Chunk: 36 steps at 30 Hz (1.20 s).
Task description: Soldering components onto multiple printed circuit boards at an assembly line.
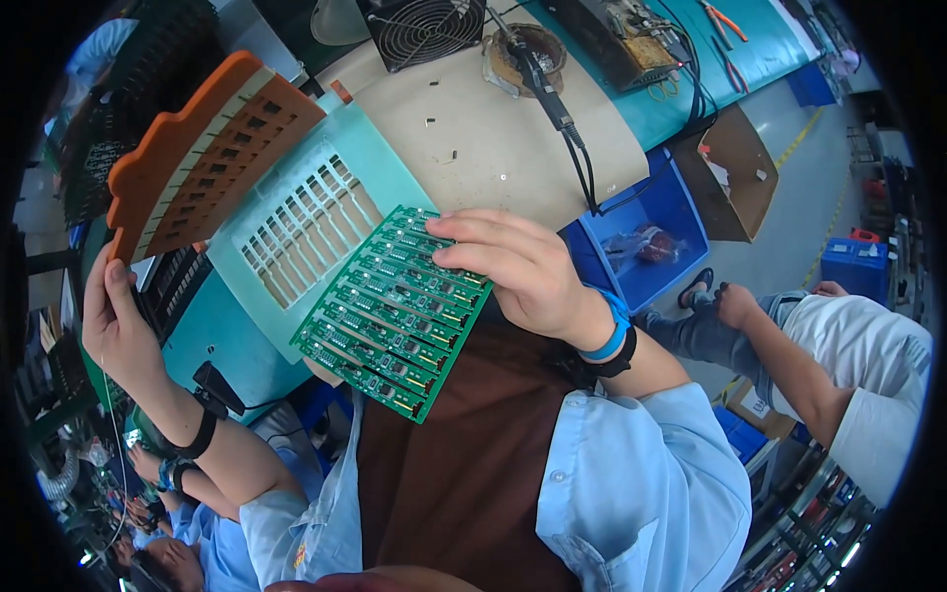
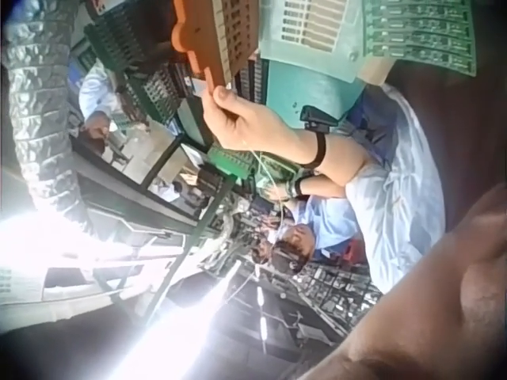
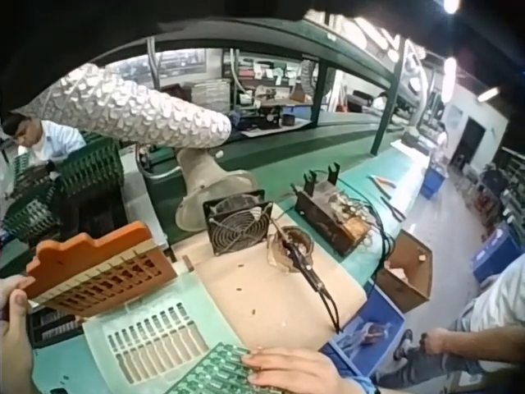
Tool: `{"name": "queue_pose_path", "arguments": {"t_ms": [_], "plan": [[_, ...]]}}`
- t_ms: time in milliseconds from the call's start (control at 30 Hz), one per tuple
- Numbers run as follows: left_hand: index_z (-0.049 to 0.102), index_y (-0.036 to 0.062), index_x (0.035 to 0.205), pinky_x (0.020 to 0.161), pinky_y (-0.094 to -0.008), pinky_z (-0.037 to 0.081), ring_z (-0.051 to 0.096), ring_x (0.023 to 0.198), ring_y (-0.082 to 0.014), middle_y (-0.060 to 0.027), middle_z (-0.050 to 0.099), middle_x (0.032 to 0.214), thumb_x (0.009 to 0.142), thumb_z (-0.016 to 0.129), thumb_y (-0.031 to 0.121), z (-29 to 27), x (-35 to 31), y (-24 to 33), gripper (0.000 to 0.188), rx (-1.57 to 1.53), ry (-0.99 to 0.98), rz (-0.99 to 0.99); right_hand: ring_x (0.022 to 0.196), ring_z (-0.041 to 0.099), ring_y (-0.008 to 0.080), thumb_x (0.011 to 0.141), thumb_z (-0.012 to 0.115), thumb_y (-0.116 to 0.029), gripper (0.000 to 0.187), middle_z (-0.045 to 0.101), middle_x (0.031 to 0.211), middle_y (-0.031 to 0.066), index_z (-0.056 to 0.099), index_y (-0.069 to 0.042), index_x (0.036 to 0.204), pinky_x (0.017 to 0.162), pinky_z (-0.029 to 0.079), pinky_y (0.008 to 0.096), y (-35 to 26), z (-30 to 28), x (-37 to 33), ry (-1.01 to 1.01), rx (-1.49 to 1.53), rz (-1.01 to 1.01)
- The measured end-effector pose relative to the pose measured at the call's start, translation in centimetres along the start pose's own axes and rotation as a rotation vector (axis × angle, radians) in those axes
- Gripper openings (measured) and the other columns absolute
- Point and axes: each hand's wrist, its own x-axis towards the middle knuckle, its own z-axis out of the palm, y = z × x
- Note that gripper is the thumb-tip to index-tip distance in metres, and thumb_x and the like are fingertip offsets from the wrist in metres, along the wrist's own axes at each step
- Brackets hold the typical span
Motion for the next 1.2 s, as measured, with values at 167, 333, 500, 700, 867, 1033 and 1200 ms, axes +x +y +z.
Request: {"name": "queue_pose_path", "arguments": {"t_ms": [167, 333, 500, 700, 867, 1033, 1200], "plan": [[0.073, 0.002, 0.122, 0.072, -0.0204, 0.046, 0.059, 0.081, -0.0062, -0.0025, 0.07, 0.096, 0.106, 0.062, 0.015, -0.6, -1.2, 0.3, 0.024, -0.034, -0.046, 0.043, 0.109, 0.072, 0.0386, 0.088, 0.076, -0.009, 0.026, 0.072, 0.122, 0.0225, 0.068, 0.0, 0.111, 0.091, 0.058, 0.042, -0.8, -0.8, -0.1, 0.009, -0.016, -0.019], [0.074, 0.0013, 0.118, 0.069, -0.0225, 0.047, 0.06, 0.078, -0.0098, -0.0052, 0.07, 0.094, 0.103, 0.065, 0.013, -0.3, -3.9, -0.6, 0.022, -0.14, -0.082, 0.115, 0.109, 0.071, 0.0384, 0.093, 0.071, -0.006, 0.023, 0.071, 0.122, 0.0244, 0.067, 0.001, 0.115, 0.094, 0.057, 0.0448, -1.0, -2.2, -2.2, 0.19, 0.063, 0.08], [0.075, 0.0017, 0.115, 0.068, -0.0259, 0.051, 0.064, 0.076, -0.017, -0.0095, 0.071, 0.095, 0.098, 0.07, 0.016, 0.1, -8.5, 0.3, 0.023, -0.13, -0.198, 0.261, 0.107, 0.071, 0.0355, 0.102, 0.061, -0.004, 0.019, 0.07, 0.119, 0.0245, 0.064, 0.005, 0.118, 0.096, 0.055, 0.0452, 0.2, -0.9, -4.5, 0.611, 0.317, 0.217], [0.076, 0.005, 0.116, 0.071, -0.0313, 0.055, 0.068, 0.08, -0.0246, -0.012, 0.071, 0.095, 0.086, 0.08, 0.011, 2.6, -14.1, 0.1, 0.032, -0.014, -0.175, 0.246, 0.103, 0.069, 0.0318, 0.107, 0.053, -0.006, 0.02, 0.068, 0.119, 0.0191, 0.061, 0.007, 0.121, 0.086, 0.059, 0.0481, 1.2, -0.9, -5.5, 0.646, 0.262, 0.314], [0.077, 0.0083, 0.119, 0.07, -0.0315, 0.055, 0.068, 0.08, -0.0236, -0.01, 0.07, 0.094, 0.078, 0.084, 0.003, 3.6, -15.5, -0.1, 0.042, -0.026, -0.219, 0.195, 0.101, 0.069, 0.0301, 0.106, 0.055, -0.005, 0.021, 0.068, 0.118, 0.0189, 0.062, 0.007, 0.121, 0.086, 0.059, 0.0479, 1.0, -0.2, -5.1, 0.66, 0.34, 0.311], [0.077, 0.0095, 0.118, 0.068, -0.0307, 0.054, 0.066, 0.077, -0.0212, -0.0082, 0.068, 0.094, 0.076, 0.084, 0.002, 3.5, -15.3, 0.0, 0.044, -0.027, -0.28, 0.171, 0.102, 0.069, 0.0301, 0.106, 0.055, -0.005, 0.022, 0.068, 0.118, 0.0186, 0.061, 0.007, 0.123, 0.086, 0.059, 0.0473, 0.9, 0.1, -4.9, 0.642, 0.335, 0.306], [0.078, 0.0096, 0.117, 0.066, -0.0305, 0.052, 0.063, 0.074, -0.0192, -0.0069, 0.065, 0.096, 0.077, 0.083, 0.001, 3.3, -14.8, 0.1, 0.041, -0.027, -0.352, 0.122, 0.103, 0.069, 0.0303, 0.106, 0.055, -0.004, 0.022, 0.068, 0.119, 0.0185, 0.06, 0.007, 0.124, 0.085, 0.06, 0.0472, 0.6, 0.0, -5.2, 0.633, 0.304, 0.327]]}}
